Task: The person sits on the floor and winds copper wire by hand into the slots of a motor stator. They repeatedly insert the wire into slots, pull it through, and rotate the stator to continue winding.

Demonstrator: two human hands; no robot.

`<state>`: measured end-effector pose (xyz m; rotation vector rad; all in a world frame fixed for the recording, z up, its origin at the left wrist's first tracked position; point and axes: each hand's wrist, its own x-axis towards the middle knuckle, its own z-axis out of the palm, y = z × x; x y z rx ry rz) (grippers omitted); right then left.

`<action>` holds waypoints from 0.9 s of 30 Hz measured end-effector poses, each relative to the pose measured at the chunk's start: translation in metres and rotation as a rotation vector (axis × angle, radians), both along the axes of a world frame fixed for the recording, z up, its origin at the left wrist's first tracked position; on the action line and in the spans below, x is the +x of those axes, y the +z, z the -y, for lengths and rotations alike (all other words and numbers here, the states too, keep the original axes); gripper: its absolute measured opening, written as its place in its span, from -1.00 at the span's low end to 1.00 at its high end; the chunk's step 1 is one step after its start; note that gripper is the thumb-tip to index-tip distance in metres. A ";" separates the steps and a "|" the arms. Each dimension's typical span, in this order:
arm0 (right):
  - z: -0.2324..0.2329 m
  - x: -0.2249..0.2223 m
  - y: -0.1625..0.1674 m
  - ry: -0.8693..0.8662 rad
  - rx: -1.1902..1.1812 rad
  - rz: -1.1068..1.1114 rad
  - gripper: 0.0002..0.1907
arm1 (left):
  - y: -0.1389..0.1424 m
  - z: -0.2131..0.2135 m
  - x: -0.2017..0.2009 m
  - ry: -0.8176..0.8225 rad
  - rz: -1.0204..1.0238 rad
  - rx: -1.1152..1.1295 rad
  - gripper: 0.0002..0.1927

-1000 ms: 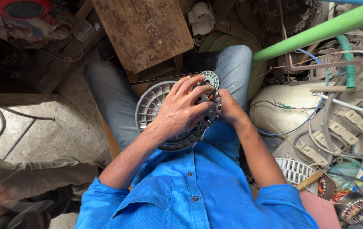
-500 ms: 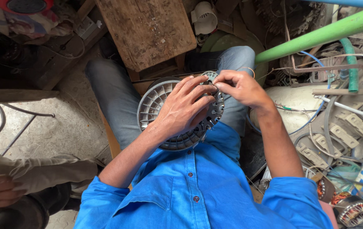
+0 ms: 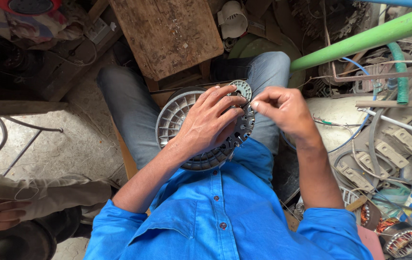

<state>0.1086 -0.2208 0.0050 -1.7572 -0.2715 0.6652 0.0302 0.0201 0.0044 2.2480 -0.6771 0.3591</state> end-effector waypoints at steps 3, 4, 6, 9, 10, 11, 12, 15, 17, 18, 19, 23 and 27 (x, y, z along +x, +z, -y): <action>-0.006 -0.012 0.009 0.063 -0.052 0.110 -0.91 | 0.001 0.000 0.000 0.013 0.000 0.009 -0.63; -0.009 -0.015 0.011 0.091 -0.087 0.162 -0.90 | 0.001 0.000 0.001 0.013 -0.001 0.000 -0.64; -0.014 -0.021 0.016 0.100 -0.124 0.237 -0.89 | 0.001 0.000 0.000 0.020 -0.009 -0.020 -0.66; -0.019 -0.030 0.020 0.131 -0.144 0.369 -0.86 | 0.001 0.000 -0.001 0.032 -0.022 -0.052 -0.64; -0.020 -0.032 0.020 0.145 -0.144 0.415 -0.85 | 0.000 0.000 -0.001 0.026 -0.011 -0.045 -0.64; -0.018 -0.035 0.020 0.127 -0.142 0.409 -0.86 | 0.000 0.000 -0.001 0.021 -0.001 -0.038 -0.64; -0.016 -0.037 0.020 0.110 -0.138 0.404 -0.86 | 0.000 0.000 -0.001 0.019 0.009 -0.028 -0.63; -0.006 -0.039 0.016 0.086 -0.103 0.370 -0.87 | -0.001 -0.001 -0.001 0.008 0.005 -0.030 -0.65; 0.003 -0.039 0.011 0.065 -0.073 0.326 -0.87 | -0.001 -0.001 0.000 -0.005 0.008 -0.013 -0.62; 0.008 -0.039 0.009 0.052 -0.061 0.294 -0.88 | 0.000 0.000 -0.001 -0.007 0.007 -0.004 -0.61; 0.011 -0.039 0.006 0.036 -0.051 0.262 -0.88 | 0.000 -0.001 -0.001 -0.011 0.004 0.014 -0.60; 0.021 -0.040 -0.005 0.008 -0.020 0.236 -0.90 | 0.001 0.000 -0.001 -0.025 0.017 0.051 -0.58; 0.024 -0.037 -0.010 -0.032 0.020 0.334 -0.92 | 0.002 0.001 -0.001 -0.018 0.027 0.067 -0.59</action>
